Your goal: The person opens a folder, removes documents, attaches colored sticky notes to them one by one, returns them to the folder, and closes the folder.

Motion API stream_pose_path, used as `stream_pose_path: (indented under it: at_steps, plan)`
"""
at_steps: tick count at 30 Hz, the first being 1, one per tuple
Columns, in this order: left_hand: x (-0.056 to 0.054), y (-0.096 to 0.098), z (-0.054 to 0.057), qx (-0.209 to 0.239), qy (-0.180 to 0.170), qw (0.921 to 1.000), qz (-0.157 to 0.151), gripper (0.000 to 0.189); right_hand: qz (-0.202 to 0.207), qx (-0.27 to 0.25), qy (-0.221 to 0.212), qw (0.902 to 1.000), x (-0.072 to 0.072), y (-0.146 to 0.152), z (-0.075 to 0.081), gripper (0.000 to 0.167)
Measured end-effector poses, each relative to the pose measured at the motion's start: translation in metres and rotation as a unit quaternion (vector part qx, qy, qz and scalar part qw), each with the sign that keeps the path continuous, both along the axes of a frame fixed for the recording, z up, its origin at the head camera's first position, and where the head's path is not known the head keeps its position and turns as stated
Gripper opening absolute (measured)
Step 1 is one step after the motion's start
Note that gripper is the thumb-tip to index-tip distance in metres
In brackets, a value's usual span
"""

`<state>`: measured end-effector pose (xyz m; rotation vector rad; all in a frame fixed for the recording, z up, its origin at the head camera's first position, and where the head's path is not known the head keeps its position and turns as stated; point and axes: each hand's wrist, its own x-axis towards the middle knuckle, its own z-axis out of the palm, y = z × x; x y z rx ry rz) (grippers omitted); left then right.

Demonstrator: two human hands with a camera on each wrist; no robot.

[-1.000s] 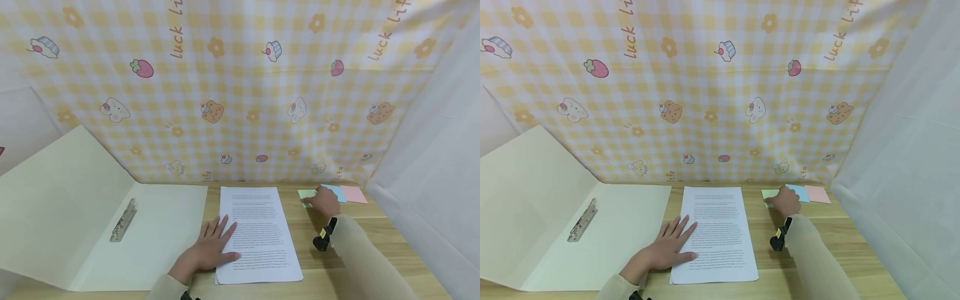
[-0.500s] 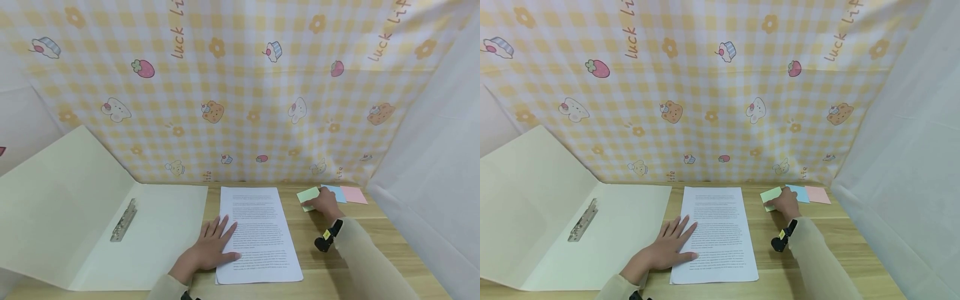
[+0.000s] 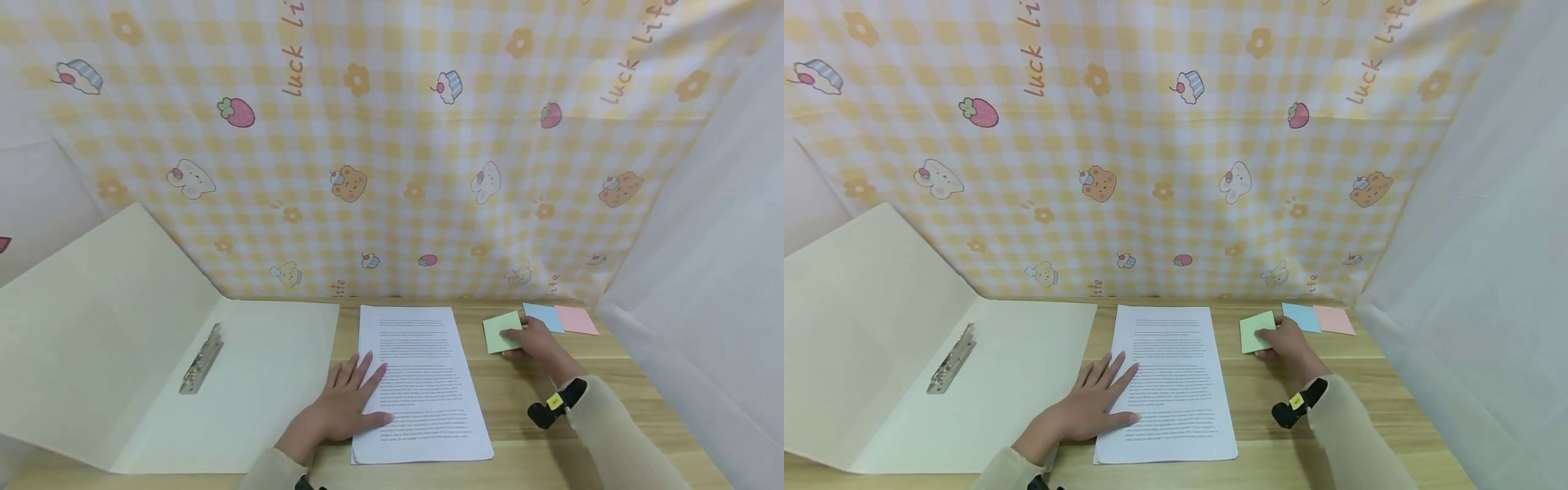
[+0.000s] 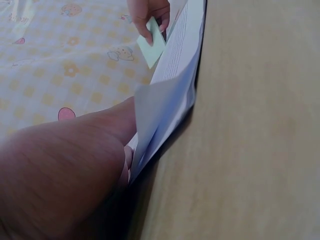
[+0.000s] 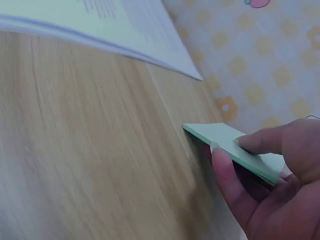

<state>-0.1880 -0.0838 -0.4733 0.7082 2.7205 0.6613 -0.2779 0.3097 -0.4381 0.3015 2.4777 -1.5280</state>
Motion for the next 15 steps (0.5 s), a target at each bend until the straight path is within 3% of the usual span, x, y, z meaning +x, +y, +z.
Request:
stream_pose_path:
  at_steps: [3,8,15]
  plan:
    - [0.000,0.000,-0.003,0.001,0.002,1.0000,0.001,0.091,0.011,-0.059,-0.014,0.9981,0.006,-0.003,-0.003,0.057]
    - [0.003,0.000,0.004,0.002,0.003,1.0000,-0.002,0.090,0.015,-0.151,-0.028,0.9880,0.014,-0.007,-0.008,0.051]
    - [0.007,0.002,0.010,-0.006,0.005,1.0000,0.000,0.089,0.028,-0.271,-0.007,0.9620,0.025,-0.013,-0.012,0.060]
